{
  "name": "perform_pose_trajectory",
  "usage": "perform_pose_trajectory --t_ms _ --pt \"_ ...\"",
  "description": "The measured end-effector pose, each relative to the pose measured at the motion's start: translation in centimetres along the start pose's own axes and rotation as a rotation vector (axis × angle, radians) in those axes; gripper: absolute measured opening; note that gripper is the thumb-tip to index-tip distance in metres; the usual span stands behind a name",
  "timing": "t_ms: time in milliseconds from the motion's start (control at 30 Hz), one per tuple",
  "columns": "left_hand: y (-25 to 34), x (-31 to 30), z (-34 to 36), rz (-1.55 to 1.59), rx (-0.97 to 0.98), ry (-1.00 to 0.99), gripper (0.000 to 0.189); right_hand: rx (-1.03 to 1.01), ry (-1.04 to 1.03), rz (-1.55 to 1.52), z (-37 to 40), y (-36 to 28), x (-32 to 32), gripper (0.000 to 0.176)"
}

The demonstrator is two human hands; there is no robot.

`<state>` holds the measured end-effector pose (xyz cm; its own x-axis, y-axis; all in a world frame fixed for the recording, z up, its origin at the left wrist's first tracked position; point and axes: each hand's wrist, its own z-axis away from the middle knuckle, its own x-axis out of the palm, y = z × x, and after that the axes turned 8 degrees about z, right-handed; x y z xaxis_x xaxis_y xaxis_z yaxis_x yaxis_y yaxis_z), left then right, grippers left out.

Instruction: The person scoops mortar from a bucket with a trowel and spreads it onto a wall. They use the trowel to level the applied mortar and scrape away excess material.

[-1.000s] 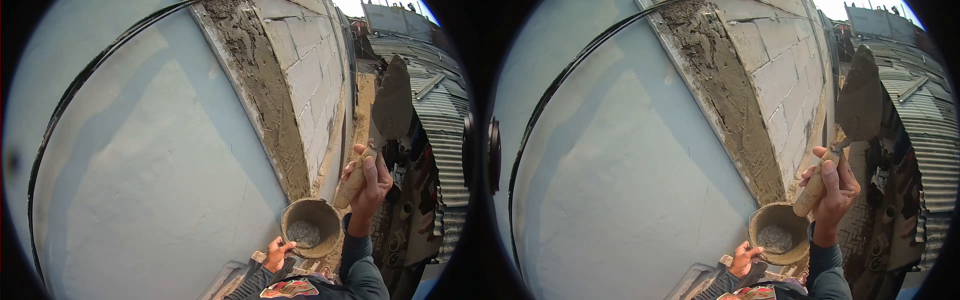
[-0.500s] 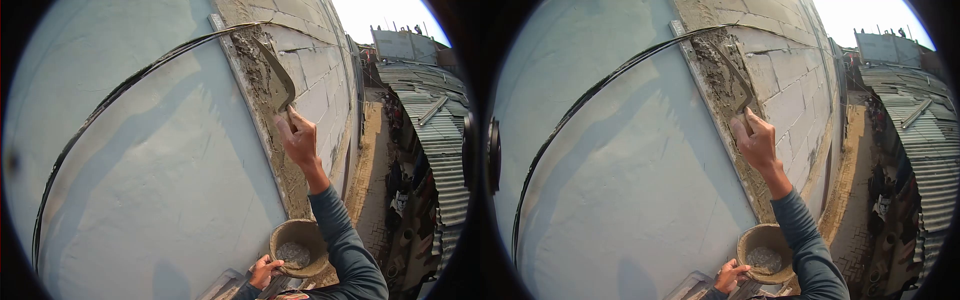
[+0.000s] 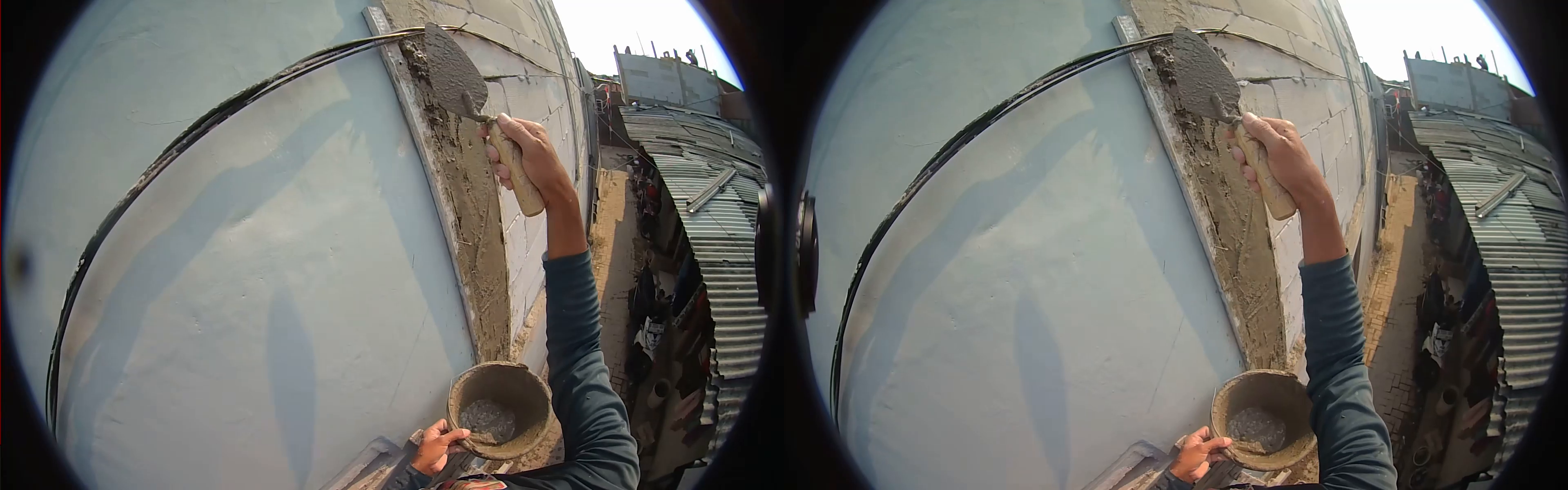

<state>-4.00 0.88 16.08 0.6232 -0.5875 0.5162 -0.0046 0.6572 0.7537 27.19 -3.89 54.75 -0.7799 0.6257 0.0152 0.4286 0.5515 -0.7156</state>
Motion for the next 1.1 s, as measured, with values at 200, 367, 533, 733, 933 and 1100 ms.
perform_pose_trajectory --t_ms 200,367,533,733,933,1100 --pt "0.2 -0.7 -0.4 -0.016 -0.026 -0.005 0.02 -0.128 0.008 0.473 -0.6 0.3 -0.4 0.042" --pt "-0.6 -1.3 -1.2 -0.004 -0.012 -0.018 0.02 -0.085 -0.003 0.533 -2.1 1.4 -1.2 0.046" --pt "-0.2 -0.9 -0.9 -0.019 0.001 -0.026 0.019 0.147 -0.233 -0.015 -2.5 2.3 -2.2 0.043" --pt "0.9 0.5 -0.8 -0.053 -0.046 -0.024 0.02 0.122 -0.291 0.118 -1.1 3.5 -2.0 0.044" --pt "0.3 0.7 -2.1 -0.085 -0.025 -0.09 0.019 0.045 -0.249 0.335 -0.4 5.6 -3.8 0.047" --pt "0.9 1.6 -1.5 -0.108 -0.061 -0.049 0.019 -0.092 -0.074 0.508 -4.4 4.4 -4.8 0.046"
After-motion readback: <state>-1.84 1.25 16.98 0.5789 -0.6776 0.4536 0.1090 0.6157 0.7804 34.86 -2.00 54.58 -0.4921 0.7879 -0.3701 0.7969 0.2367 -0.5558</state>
